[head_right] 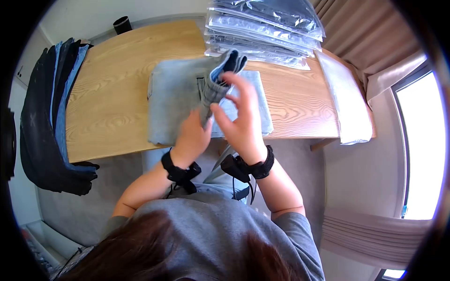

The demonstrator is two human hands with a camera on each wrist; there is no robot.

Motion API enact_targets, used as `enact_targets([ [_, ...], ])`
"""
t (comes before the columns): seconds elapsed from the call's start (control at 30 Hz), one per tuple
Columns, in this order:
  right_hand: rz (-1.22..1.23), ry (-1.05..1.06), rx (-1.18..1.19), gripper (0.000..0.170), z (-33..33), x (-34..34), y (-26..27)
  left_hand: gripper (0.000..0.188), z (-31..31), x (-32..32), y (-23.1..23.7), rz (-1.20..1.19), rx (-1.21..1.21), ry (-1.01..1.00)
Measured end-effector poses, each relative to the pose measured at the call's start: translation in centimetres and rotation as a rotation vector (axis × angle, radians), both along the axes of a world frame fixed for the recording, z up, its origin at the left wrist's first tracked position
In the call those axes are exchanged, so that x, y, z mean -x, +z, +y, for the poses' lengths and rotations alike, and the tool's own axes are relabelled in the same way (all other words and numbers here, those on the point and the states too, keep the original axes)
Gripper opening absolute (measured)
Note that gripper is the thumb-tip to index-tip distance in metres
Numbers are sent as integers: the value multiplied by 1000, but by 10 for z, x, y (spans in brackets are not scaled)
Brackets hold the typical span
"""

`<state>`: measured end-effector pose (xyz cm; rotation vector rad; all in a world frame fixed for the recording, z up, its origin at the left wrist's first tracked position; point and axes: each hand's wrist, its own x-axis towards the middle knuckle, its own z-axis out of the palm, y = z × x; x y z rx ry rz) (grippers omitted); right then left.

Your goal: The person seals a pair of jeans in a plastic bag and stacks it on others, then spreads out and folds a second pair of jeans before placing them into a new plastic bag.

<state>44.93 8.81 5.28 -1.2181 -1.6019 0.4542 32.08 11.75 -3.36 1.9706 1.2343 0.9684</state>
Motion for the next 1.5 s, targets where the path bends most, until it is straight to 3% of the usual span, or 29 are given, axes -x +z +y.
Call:
enact_targets([
  [0.03, 152, -108, -132, 42, 4, 0, -10, 39, 7, 7, 6, -117, -57, 17],
  [0.07, 305, -214, -263, 44, 7, 1, -21, 39, 14, 13, 9, -111, -52, 27],
  [0.13, 298, -253, -197, 45, 7, -3, -48, 28, 26, 28, 15, -542, -49, -55],
  [0.17, 47, -248, -68, 45, 9, -5, -63, 34, 28, 46, 21, -713, 387, -75],
  [0.23, -360, -228, 119, 49, 9, -3, -97, 40, 29, 79, 49, -987, 515, 33],
  [0.27, -349, -215, 123, 49, 6, -1, -98, 40, 32, 100, 56, -1134, 575, 3],
  [0.33, -787, -282, 34, 49, 4, 3, -100, 40, 27, 140, 85, -1178, 542, 307],
  [0.37, -755, -277, 19, 46, 7, 9, -105, 41, 30, 148, 79, -927, 328, 532],
  [0.4, -740, -263, 17, 46, 8, 11, -105, 41, 40, 194, 76, -1281, 439, 433],
  [0.47, -753, -283, 38, 46, 7, 5, -100, 41, 45, 246, 59, -1389, 319, 360],
  [0.57, -755, -280, 22, 44, 6, 9, -100, 39, 39, 312, 16, -1400, 406, 352],
  [0.63, -762, -284, 20, 44, 7, 12, -98, 35, 33, 340, -21, -1306, 493, 585],
  [0.67, -758, -284, 22, 44, 8, 13, -99, 30, 27, 340, -30, -1388, 528, 641],
  [0.73, -780, -300, 39, 44, 9, 14, -101, 36, 12, 334, -35, -1286, 265, 875],
  [0.77, -782, -311, 44, 44, 8, 14, -100, 40, 11, 313, -31, -1109, -96, 1028],
  [0.8, -760, -261, 59, 44, 7, 13, -97, 44, 7, 261, 3, -910, -446, 1153],
  [0.87, -761, -238, 79, 45, 5, -2, -83, 55, -10, 214, 33, -107, -654, 937],
  [0.93, -418, 173, 351, 48, 6, -28, -55, 50, -13, 181, 37, -87, -447, 351],
  [0.97, -338, 247, 473, 47, 9, -48, -34, 42, -12, 163, 34, -85, -325, 195],
  [1.0, -326, 205, 672, 44, 18, -64, -7, 37, -6, 151, 33, 66, -383, 73],
  [1.1, -320, 70, 626, 42, 77, -145, -14, 32, 5, 122, 13, 58, -253, 33],
  [1.23, -351, -38, 523, 41, 133, -189, -53, 39, 13, 109, -6, 146, -154, 230],
  [1.5, -212, 163, 835, 25, 167, -195, -55, 45, 16, 106, -8, 219, -225, 312],
])
